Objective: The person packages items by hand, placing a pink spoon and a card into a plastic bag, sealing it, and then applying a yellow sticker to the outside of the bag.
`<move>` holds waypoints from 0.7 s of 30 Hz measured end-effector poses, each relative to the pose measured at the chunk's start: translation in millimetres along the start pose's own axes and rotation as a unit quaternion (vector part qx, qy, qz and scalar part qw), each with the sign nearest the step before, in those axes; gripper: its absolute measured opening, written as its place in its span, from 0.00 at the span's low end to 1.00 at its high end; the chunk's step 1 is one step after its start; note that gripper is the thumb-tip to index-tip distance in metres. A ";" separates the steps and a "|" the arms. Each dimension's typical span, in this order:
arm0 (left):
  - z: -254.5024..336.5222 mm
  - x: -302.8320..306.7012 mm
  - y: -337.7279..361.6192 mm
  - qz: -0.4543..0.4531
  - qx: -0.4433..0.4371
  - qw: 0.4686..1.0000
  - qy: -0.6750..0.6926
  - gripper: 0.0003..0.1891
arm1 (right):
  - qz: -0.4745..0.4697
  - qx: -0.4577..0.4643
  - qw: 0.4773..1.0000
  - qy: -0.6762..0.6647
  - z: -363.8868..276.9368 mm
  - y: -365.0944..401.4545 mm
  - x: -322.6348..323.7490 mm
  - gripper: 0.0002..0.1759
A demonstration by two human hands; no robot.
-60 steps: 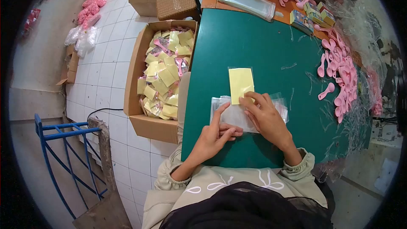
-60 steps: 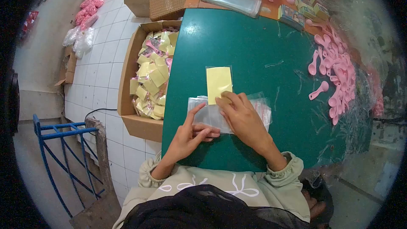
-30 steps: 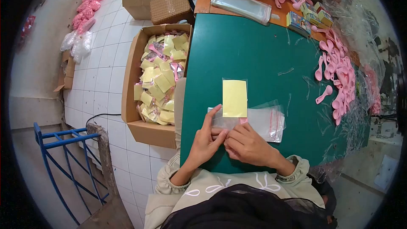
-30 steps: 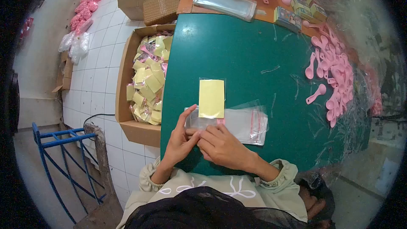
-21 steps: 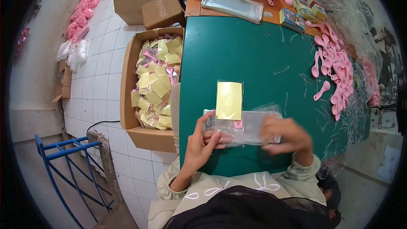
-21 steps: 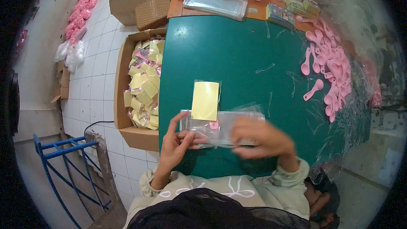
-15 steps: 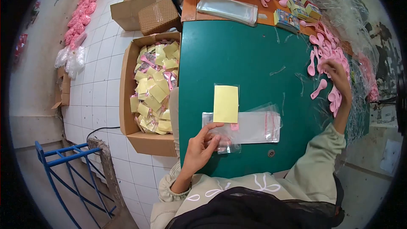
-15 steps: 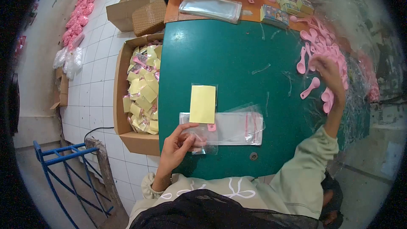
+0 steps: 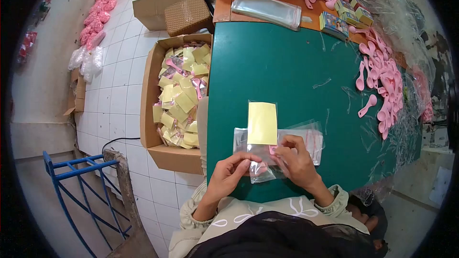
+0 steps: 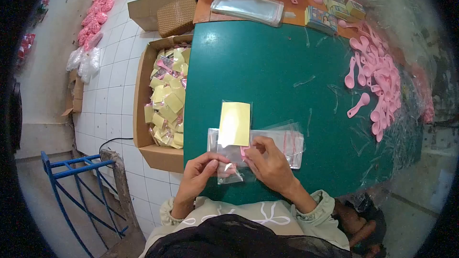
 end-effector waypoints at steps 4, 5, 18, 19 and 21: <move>15.2 1.5 1.7 0.010 -0.013 0.987 -0.159 0.08 | 0.029 -0.027 0.995 -0.093 2.6 1.3 5.1 0.12; 17.3 1.7 1.0 0.016 -0.019 0.969 -0.244 0.08 | 0.018 -0.039 0.993 -0.108 2.2 1.1 7.9 0.12; 8.7 -3.3 -7.1 0.086 -0.075 0.941 -0.318 0.06 | 0.038 -0.313 0.859 -0.404 17.2 15.7 -6.5 0.05; 6.2 -2.2 -7.3 0.093 -0.066 0.945 -0.308 0.05 | 0.037 -0.318 0.859 -0.399 17.4 15.8 -7.7 0.05; 1.6 -0.6 -7.9 0.104 -0.055 0.950 -0.288 0.06 | 0.034 -0.326 0.861 -0.388 18.8 15.9 -10.1 0.05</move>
Point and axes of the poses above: each hand's wrist, its own y-axis away from the middle knuckle, its own x-axis out of the back of the hand, z = x × y, the point moved 4 cm from there along -y, towards the middle knuckle
